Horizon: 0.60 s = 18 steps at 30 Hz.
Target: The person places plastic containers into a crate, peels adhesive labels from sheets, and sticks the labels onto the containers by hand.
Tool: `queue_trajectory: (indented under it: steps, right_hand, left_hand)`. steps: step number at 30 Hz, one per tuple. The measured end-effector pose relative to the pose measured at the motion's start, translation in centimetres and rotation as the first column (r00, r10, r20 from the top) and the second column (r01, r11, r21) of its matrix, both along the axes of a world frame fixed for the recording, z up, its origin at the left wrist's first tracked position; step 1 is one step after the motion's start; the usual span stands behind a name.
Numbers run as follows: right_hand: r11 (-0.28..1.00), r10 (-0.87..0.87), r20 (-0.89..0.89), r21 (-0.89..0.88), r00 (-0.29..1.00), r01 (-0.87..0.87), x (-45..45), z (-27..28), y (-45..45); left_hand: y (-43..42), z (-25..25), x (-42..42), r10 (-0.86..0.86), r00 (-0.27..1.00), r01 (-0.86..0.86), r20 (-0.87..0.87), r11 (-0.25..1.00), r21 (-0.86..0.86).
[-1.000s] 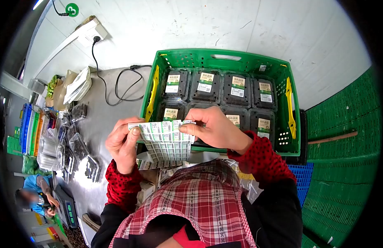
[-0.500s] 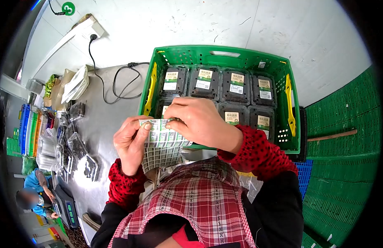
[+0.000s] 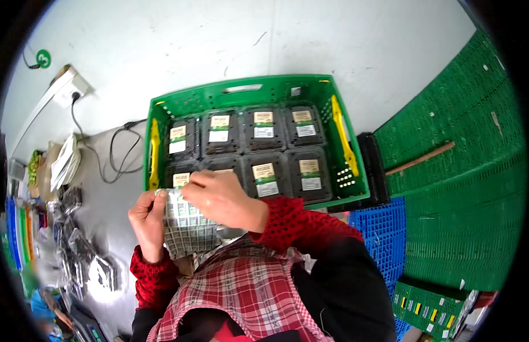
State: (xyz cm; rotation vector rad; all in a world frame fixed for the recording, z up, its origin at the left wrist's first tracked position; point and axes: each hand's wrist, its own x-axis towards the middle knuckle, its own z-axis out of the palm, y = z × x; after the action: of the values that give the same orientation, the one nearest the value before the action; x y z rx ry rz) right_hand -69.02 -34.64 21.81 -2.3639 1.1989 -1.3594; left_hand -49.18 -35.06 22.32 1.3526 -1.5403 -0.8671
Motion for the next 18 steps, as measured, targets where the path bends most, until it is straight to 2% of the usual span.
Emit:
queue_trajectory:
  steps: [1, 3, 4, 5, 6, 7, 8, 9, 10, 11, 13, 14, 15, 16, 17, 18]
  right_hand:
    - [1.0, 0.005, 0.03, 0.021, 1.0, -0.006, -0.3, -0.5, 0.1]
    - [0.949, 0.076, 0.276, 0.275, 0.958, -0.155, -2.4, -0.5, 0.1]
    - [0.89, 0.022, 0.459, 0.396, 0.888, -0.226, -4.7, -0.8, -0.4]
    - [0.712, -0.268, 0.544, 0.668, 0.795, -0.217, -8.6, -1.5, -1.4]
    - [0.75, -0.456, 0.531, 0.661, 0.714, -0.013, -12.5, -2.8, -3.2]
    - [0.628, -0.679, 0.315, 0.717, 0.664, 0.303, -17.2, -4.3, -5.0]
    - [0.581, -0.771, 0.388, 0.752, 0.505, 0.31, -20.6, -5.6, -5.6]
    - [0.543, -0.807, 0.35, 0.757, 0.475, 0.364, -24.7, -9.7, -6.7]
    - [0.458, -0.853, 0.267, 0.795, 0.449, 0.397, -25.9, -9.9, -6.8]
    - [0.459, -0.85, 0.263, 0.796, 0.458, 0.396, -26.9, -10.9, -7.3]
    - [0.44, -0.85, 0.099, 0.673, 0.517, 0.594, -29.0, -15.3, -8.9]
    - [0.469, -0.838, 0.014, 0.53, 0.545, 0.707, -30.2, -18.2, -9.6]
    - [0.472, -0.835, 0.017, 0.536, 0.551, 0.7, -29.8, -18.0, -9.5]
    - [0.353, -0.846, -0.261, 0.379, 0.465, 0.855, -29.1, -17.2, -9.1]
    - [0.261, -0.809, -0.5, 0.166, 0.31, 0.951, -28.4, -16.2, -9.0]
    - [0.222, -0.795, -0.531, 0.196, 0.293, 0.955, -28.2, -15.1, -9.1]
  left_hand:
    - [-0.1, -0.4, -0.2, -0.003, 1.0, 0.003, -0.018, 1.0, 0.021]
    - [-0.4, -1.2, -0.3, 0.005, 0.998, -0.002, -0.059, 0.999, 0.048]
    - [0.1, -0.2, -0.4, 0.039, 0.998, -0.036, -0.048, 0.997, 0.071]
    - [0.4, -0.4, 0.0, 0.109, 0.992, -0.104, -0.056, 0.991, 0.09]
    - [0.6, -1.3, 1.0, 0.121, 0.988, -0.112, -0.092, 0.989, 0.097]
    - [0.9, -2.0, 1.6, 0.137, 0.982, -0.123, -0.127, 0.987, 0.107]
    - [1.2, -1.9, 1.5, 0.136, 0.979, -0.117, -0.15, 0.984, 0.132]
    - [1.4, -2.2, 1.4, 0.141, 0.977, -0.12, -0.157, 0.983, 0.137]
    - [1.5, -2.6, 1.4, 0.126, 0.98, -0.103, -0.153, 0.983, 0.15]
    - [1.5, -2.8, 1.4, 0.112, 0.983, -0.088, -0.147, 0.983, 0.162]
    - [1.7, -2.7, 1.1, 0.112, 0.985, -0.091, -0.13, 0.983, 0.162]
    - [1.7, -2.8, 1.2, 0.113, 0.985, -0.09, -0.13, 0.982, 0.167]
    - [1.8, -2.9, 1.4, 0.112, 0.986, -0.089, -0.127, 0.981, 0.172]
    - [1.9, -2.9, 1.6, 0.119, 0.986, -0.098, -0.119, 0.98, 0.174]
    - [2.0, -2.8, 1.8, 0.141, 0.982, -0.117, -0.124, 0.976, 0.183]
    - [2.3, -2.8, 2.1, 0.165, 0.978, -0.138, -0.128, 0.971, 0.193]
